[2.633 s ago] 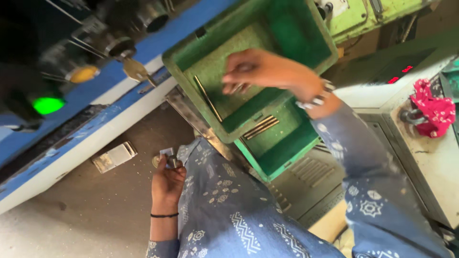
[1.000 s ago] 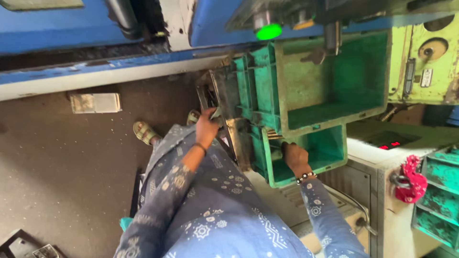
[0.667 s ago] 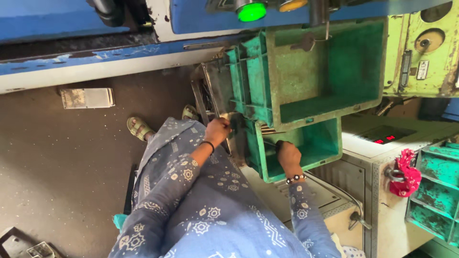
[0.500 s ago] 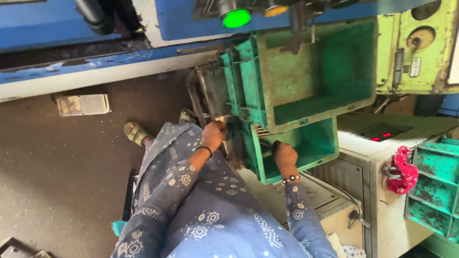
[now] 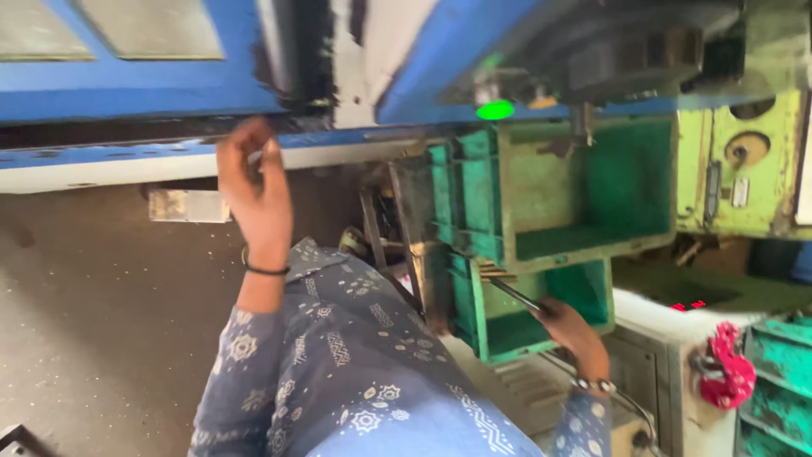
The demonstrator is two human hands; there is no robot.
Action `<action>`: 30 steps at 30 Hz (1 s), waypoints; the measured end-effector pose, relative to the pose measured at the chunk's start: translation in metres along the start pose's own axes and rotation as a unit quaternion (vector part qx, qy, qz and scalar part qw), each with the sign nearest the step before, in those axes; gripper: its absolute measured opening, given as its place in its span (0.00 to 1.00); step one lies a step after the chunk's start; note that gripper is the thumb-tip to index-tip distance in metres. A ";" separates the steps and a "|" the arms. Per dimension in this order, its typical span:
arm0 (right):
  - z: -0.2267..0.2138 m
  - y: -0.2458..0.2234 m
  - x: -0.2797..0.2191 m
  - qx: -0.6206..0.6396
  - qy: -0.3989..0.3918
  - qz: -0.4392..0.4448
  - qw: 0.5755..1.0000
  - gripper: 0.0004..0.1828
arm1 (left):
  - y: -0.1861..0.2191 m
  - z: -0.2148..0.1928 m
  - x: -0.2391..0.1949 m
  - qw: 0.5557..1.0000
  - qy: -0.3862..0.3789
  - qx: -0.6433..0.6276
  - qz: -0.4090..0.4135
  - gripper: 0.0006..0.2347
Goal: The person operates a metalworking machine by inserting metal rods into a fixture, closing the machine door, and pressing a green button to start the cycle. They then open the door, remove the processed rods, and place them into a green bin. This sequence is repeated multiple times.
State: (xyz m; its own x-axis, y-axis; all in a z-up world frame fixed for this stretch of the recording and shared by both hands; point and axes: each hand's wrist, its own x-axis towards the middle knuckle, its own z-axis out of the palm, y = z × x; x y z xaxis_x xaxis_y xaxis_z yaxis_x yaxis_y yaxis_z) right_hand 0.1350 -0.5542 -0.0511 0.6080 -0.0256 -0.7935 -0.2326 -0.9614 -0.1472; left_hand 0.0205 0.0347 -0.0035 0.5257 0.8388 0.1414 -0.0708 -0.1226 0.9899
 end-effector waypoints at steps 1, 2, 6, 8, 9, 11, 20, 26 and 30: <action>-0.008 0.000 -0.009 0.051 -0.022 0.000 0.998 0.15 | 0.015 0.002 0.012 0.997 0.004 -0.012 0.070 0.15; -0.017 0.000 -0.018 0.102 -0.045 0.000 0.994 0.14 | 0.027 0.006 0.025 0.995 -0.002 -0.035 0.094 0.17; -0.021 0.017 -0.065 0.394 -0.115 -0.039 0.911 0.17 | 0.049 0.029 0.069 0.984 -0.026 -0.078 0.161 0.26; -0.004 0.028 -0.103 0.449 -0.029 -0.024 0.893 0.18 | 0.047 0.038 0.081 0.979 -0.046 -0.018 0.198 0.26; 0.009 0.027 -0.115 0.472 -0.022 -0.059 0.879 0.18 | 0.045 0.042 0.085 0.976 -0.051 0.037 0.206 0.25; 0.035 0.017 -0.141 0.516 -0.009 -0.129 0.847 0.21 | 0.038 0.042 0.094 0.990 -0.128 -0.006 0.060 0.17; 0.161 -0.223 -0.225 0.671 -0.126 -0.440 0.583 0.11 | 0.008 0.038 0.129 0.958 -0.233 -0.023 0.165 0.11; 0.158 -0.415 -0.250 0.515 -0.055 -0.392 0.760 0.07 | 0.003 0.034 0.130 0.948 -0.275 -0.037 0.157 0.14; 0.144 -0.515 -0.250 0.493 -0.071 -0.452 0.740 0.10 | 0.004 0.029 0.137 0.936 -0.303 -0.081 0.157 0.15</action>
State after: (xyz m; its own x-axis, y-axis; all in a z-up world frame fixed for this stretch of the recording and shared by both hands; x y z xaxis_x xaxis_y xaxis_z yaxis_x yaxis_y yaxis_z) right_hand -0.0068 -0.0130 0.1385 0.7843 0.6015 -0.1522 -0.2636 0.1011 -0.9593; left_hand 0.1172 0.1335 0.0195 0.8390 0.3132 0.4449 -0.4041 -0.1887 0.8950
